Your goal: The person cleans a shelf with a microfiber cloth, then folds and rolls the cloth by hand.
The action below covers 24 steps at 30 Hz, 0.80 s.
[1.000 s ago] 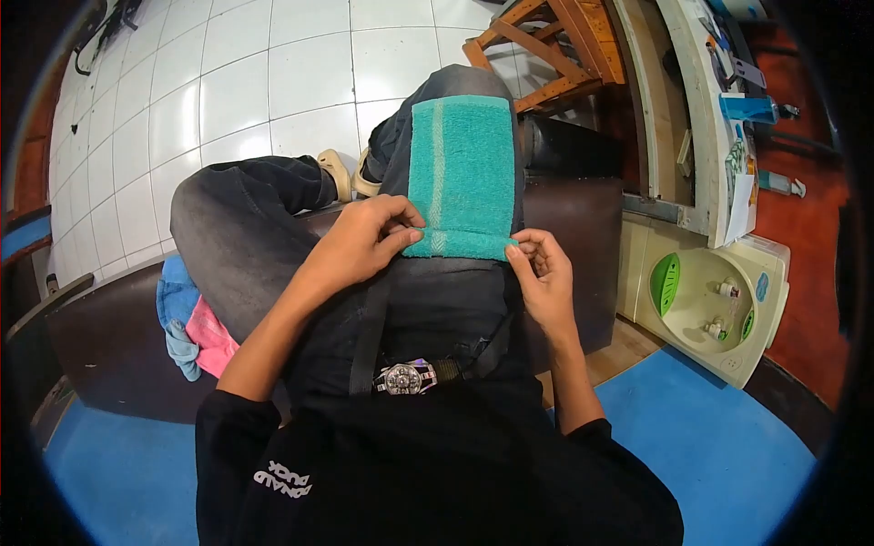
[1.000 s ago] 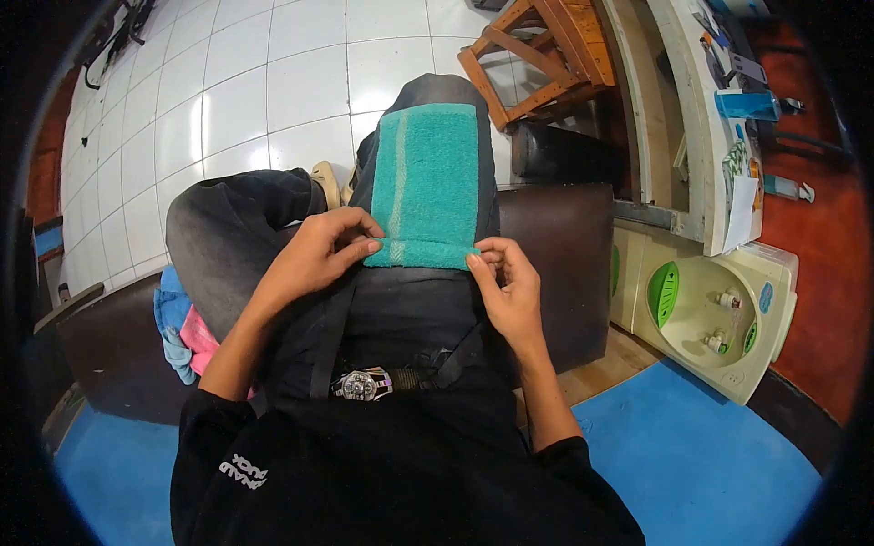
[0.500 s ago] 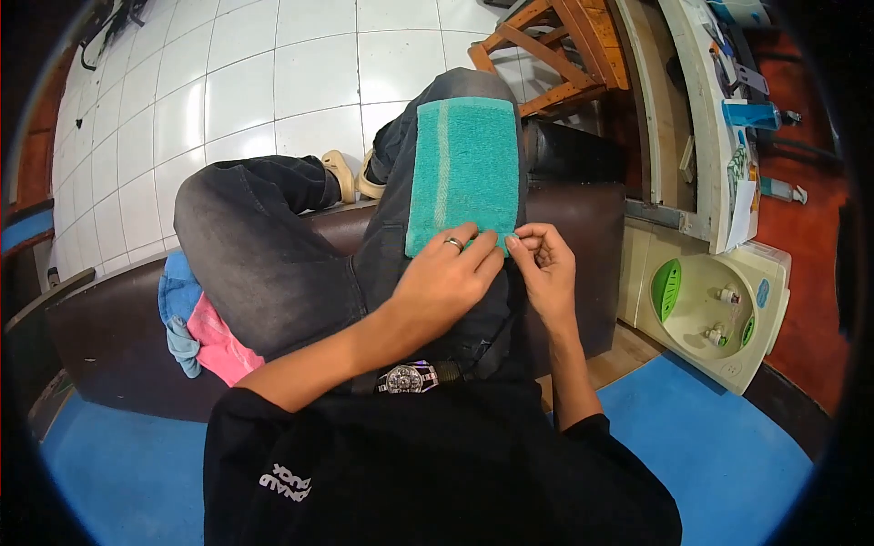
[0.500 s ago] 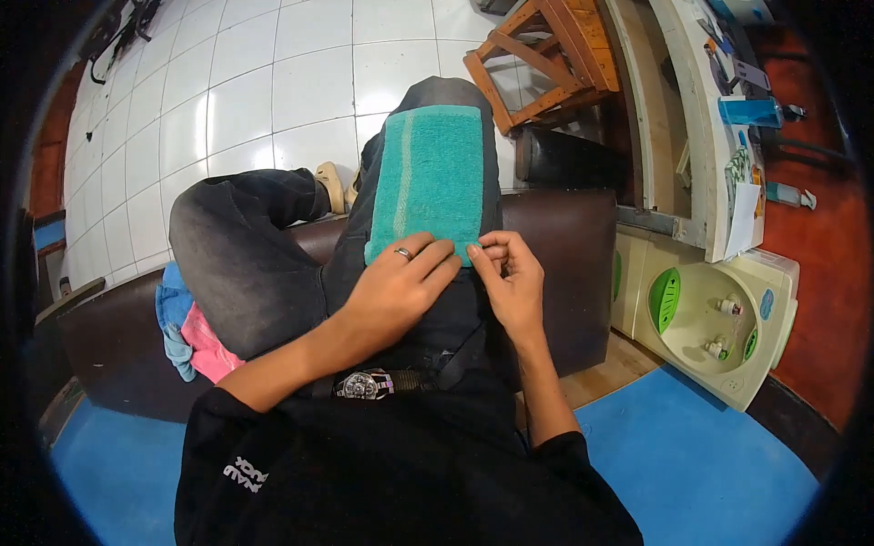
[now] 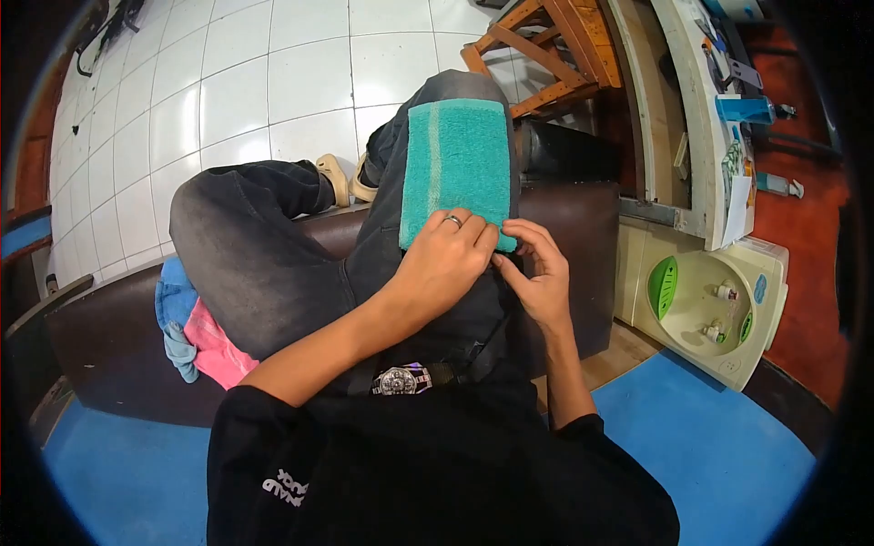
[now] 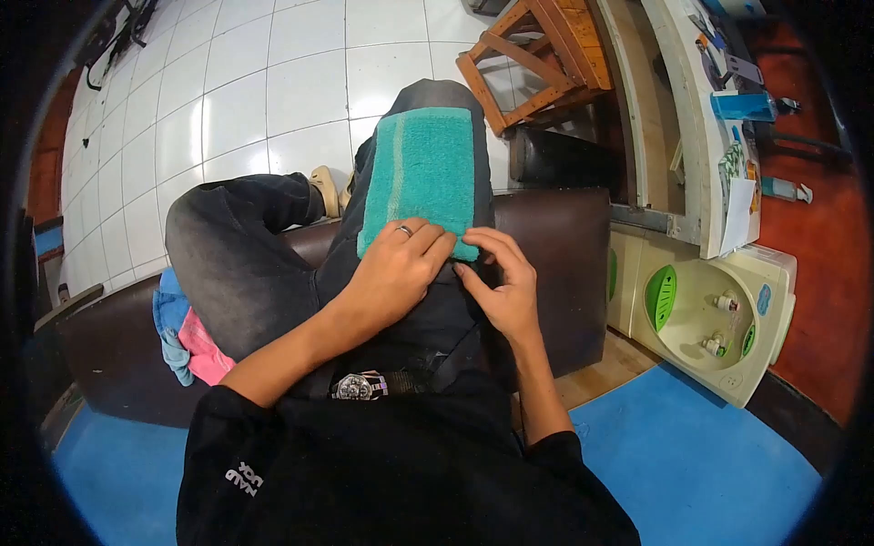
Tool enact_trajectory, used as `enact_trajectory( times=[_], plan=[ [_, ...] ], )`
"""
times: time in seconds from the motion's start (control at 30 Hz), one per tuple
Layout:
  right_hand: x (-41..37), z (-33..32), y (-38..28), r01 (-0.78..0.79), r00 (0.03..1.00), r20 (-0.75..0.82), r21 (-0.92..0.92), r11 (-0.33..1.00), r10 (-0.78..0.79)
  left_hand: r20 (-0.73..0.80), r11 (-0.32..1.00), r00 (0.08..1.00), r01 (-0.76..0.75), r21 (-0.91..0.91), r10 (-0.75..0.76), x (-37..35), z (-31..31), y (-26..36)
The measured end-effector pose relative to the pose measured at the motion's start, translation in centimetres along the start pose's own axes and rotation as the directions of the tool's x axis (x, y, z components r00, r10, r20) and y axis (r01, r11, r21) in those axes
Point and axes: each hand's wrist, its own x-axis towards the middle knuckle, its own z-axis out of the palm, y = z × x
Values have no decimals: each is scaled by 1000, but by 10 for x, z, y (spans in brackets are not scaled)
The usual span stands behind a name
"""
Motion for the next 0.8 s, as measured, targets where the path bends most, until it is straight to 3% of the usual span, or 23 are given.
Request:
enact_trajectory(
  times=[0.07, 0.13, 0.2, 0.27, 0.37, 0.43, 0.53, 0.8],
  plan=[
    [-2, -4, 6, -8, 1000, -6, -1, 1000, 8, 29, 999, 999, 28, -34, -27, 2, -6, 0],
    [-7, -6, 8, -21, 1000, -11, 0, 1000, 21, 174, 986, 981, 112, -127, -89, 1, -10, -1],
    [-12, -6, 5, -23, 997, 69, 6, 1000, 22, 159, 970, 983, 123, -211, -90, -3, -10, -6],
    [-17, 1, 7, -36, 999, -5, 33, 999, 36, 147, 945, 985, 134, -297, -93, -4, -10, -6],
    [-21, 10, 9, -79, 990, -105, 101, 992, 89, 214, 950, 964, 205, -237, -155, -3, -15, 5],
    [-21, 14, 9, -109, 982, -135, 146, 983, 129, 0, 988, 991, 131, -88, -131, -5, -13, 11],
    [-17, 18, 10, -130, 977, -146, 182, 975, 158, -98, 996, 991, 88, 0, -88, -7, -10, 11],
    [-5, 27, 6, -174, 959, -162, 318, 932, 235, -130, 993, 991, 15, 114, 0, -11, -4, 13]
  ],
)
